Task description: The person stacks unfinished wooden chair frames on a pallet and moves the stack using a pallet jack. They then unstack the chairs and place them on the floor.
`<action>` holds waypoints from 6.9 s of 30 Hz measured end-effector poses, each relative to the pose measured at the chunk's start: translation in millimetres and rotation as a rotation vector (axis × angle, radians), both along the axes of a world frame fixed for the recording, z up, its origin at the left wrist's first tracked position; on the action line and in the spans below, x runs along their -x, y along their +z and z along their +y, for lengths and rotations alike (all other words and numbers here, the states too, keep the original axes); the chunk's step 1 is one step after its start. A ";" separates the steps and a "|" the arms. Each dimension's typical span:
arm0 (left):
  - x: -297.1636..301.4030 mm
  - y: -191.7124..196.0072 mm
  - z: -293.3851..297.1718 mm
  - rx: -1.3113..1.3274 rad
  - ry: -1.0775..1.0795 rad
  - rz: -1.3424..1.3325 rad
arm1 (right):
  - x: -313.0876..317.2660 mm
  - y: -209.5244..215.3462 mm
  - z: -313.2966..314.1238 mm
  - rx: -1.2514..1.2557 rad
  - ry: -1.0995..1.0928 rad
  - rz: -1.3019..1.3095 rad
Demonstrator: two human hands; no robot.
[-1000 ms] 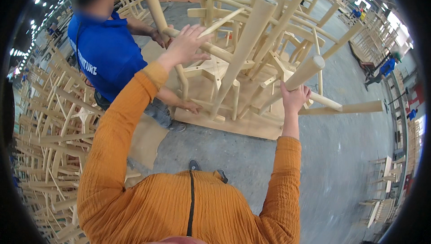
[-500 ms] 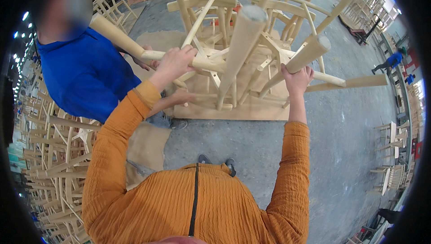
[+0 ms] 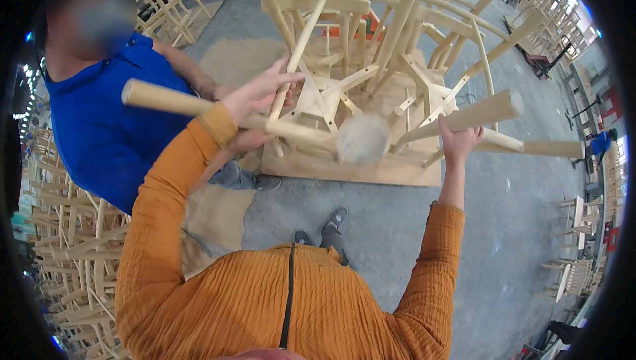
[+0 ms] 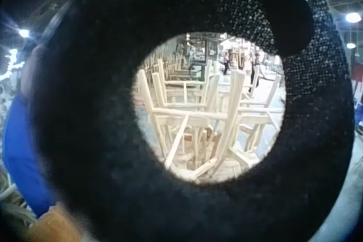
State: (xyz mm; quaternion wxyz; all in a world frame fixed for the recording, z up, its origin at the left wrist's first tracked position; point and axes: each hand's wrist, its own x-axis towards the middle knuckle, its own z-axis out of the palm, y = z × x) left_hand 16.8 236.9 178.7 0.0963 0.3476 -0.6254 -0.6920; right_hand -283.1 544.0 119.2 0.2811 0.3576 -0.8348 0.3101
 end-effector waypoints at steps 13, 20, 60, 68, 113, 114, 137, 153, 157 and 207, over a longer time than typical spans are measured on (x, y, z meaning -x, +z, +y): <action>58.5 -13.3 -26.2 -0.322 0.229 0.203 | -6.6 5.5 -6.4 0.090 0.046 -0.052; 77.7 0.5 -29.3 -0.267 0.274 0.176 | 3.5 1.3 -2.2 0.054 0.033 -0.016; 114.7 0.3 -111.1 0.227 0.224 -0.010 | -9.6 1.5 -3.8 0.258 0.126 -0.277; 94.3 2.5 -130.3 0.871 0.098 -0.342 | -23.7 33.0 -17.7 0.061 0.151 -0.431; 23.8 13.5 -0.2 0.843 0.349 -0.416 | 139.0 44.8 -30.2 -0.189 0.069 -0.526; 29.0 15.3 1.7 0.840 0.329 -0.414 | 146.9 51.3 -28.4 -0.228 -0.022 -0.536; 49.6 -16.7 -41.3 1.178 0.307 -0.412 | 171.3 -7.9 -6.1 -0.265 0.226 -0.139; 54.6 -17.4 -44.9 1.045 0.285 -0.233 | 137.3 0.6 6.0 -0.138 0.115 -0.106; 52.6 -13.7 -42.2 0.971 0.245 -0.233 | 130.8 0.8 9.2 -0.134 0.085 -0.113; 44.9 -9.1 -46.7 0.797 0.279 -0.187 | 116.5 3.8 17.8 -0.163 0.064 -0.174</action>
